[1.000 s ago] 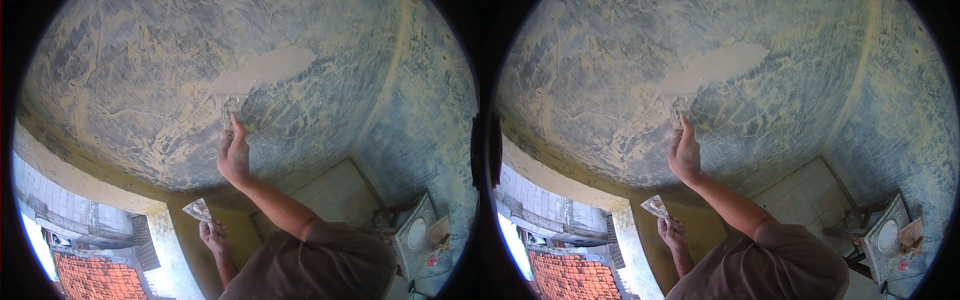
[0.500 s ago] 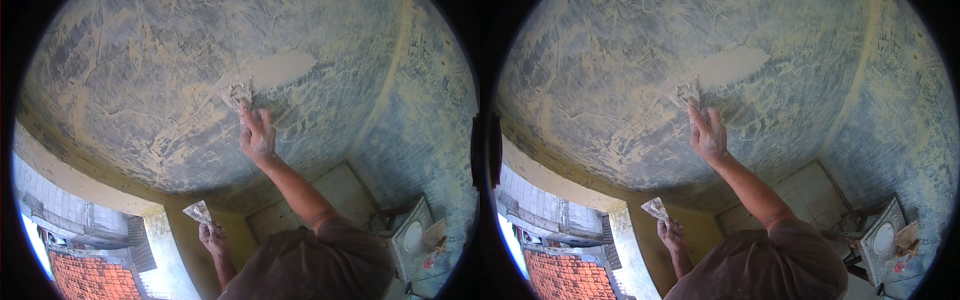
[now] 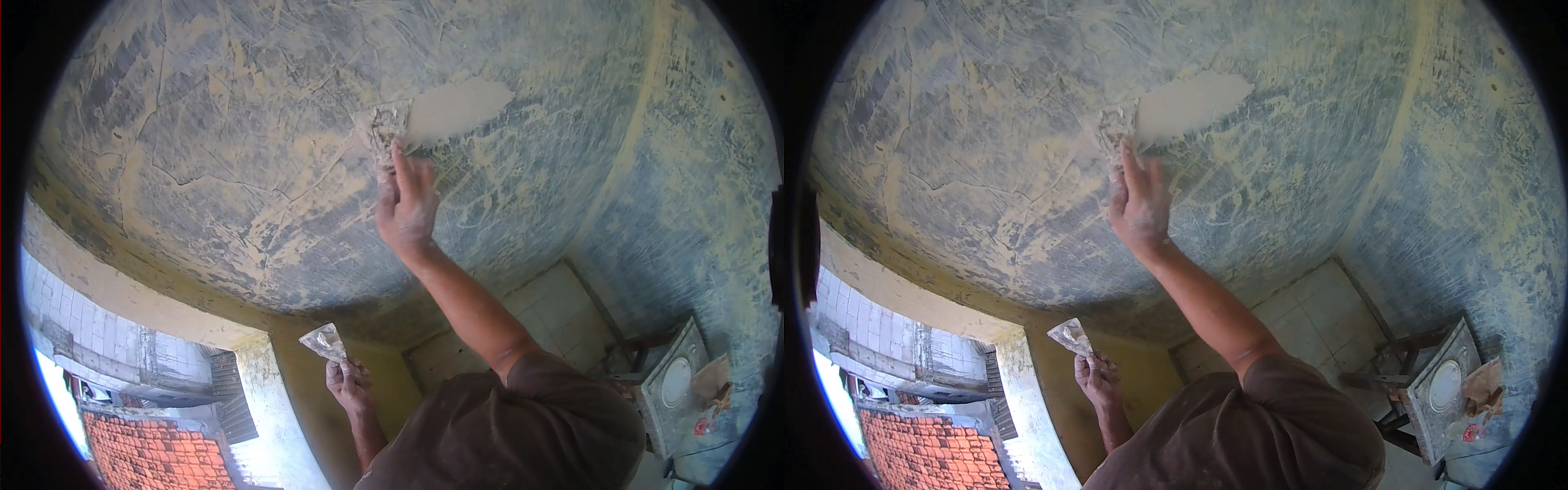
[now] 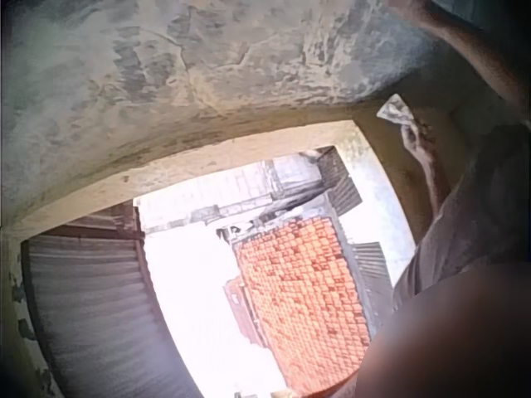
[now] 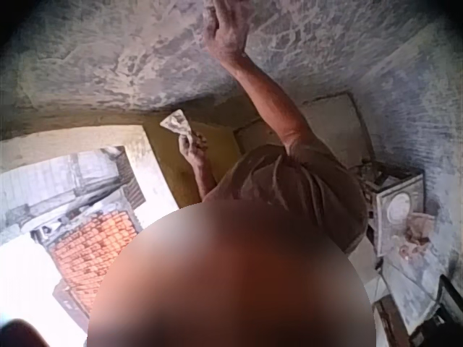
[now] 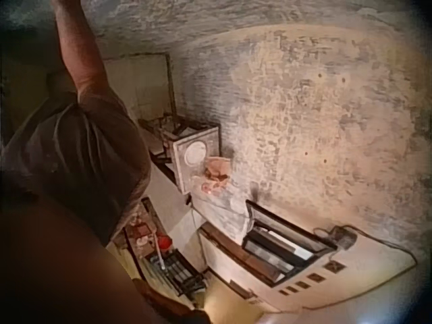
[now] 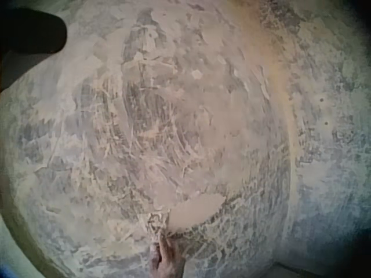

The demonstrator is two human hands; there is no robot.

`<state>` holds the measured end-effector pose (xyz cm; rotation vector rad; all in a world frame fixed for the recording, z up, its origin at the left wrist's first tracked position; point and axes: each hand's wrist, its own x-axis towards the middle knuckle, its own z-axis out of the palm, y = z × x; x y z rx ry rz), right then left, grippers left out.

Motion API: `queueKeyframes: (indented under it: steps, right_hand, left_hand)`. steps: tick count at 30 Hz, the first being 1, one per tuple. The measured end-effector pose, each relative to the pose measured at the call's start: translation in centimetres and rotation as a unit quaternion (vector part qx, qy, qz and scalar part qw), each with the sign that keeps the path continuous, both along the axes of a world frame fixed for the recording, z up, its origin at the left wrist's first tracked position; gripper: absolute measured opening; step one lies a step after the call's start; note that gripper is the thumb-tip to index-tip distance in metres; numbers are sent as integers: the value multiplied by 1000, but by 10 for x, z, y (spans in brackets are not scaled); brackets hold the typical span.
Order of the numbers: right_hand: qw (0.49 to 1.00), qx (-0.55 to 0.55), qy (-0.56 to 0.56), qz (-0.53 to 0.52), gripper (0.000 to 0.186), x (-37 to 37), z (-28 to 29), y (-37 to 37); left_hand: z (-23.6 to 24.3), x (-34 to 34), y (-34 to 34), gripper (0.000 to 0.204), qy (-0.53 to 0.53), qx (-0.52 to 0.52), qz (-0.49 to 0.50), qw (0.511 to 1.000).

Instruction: The person applies plaster compound to a wall surface with putty knives to fill cracks and smooth the texture.

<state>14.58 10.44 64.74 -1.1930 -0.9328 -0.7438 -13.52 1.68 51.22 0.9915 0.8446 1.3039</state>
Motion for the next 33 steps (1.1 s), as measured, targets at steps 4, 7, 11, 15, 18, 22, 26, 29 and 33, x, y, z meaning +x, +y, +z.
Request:
queueKeyframes:
  steps: [4,7,11,15,18,22,26,29,33]
  right_hand:
    - [998,-17,32,54,65,-37,-16,4]
    - [989,-98,54,96,62,-69,-32,-8]
    - [991,-12,34,129,57,-64,-32,-20]
    - [968,102,192,124,55,-34,9,-8]
    - [926,105,312,186,53,-56,36,-1]
    - [927,60,313,198,49,-99,31,29]
    - [911,3,298,284,51,-141,29,9]
    - [886,-13,331,324,49,-143,12,-3]
    - [908,130,299,263,43,-98,37,-15]
  left_hand:
    - [-7,-2,4,10,-12,3,4,1000]
    - [-6,-8,6,10,-22,18,-33,999]
    - [-3,-10,7,9,-31,23,1,999]
    - [6,-15,4,12,-42,15,-18,999]
    - [5,-19,6,15,-44,23,-1,999]
    - [10,-11,4,11,-42,24,26,998]
    - [1,-21,8,15,-67,56,-6,996]
    - [5,-19,9,16,-71,59,9,996]
    - [8,-20,8,16,-68,51,16,996]
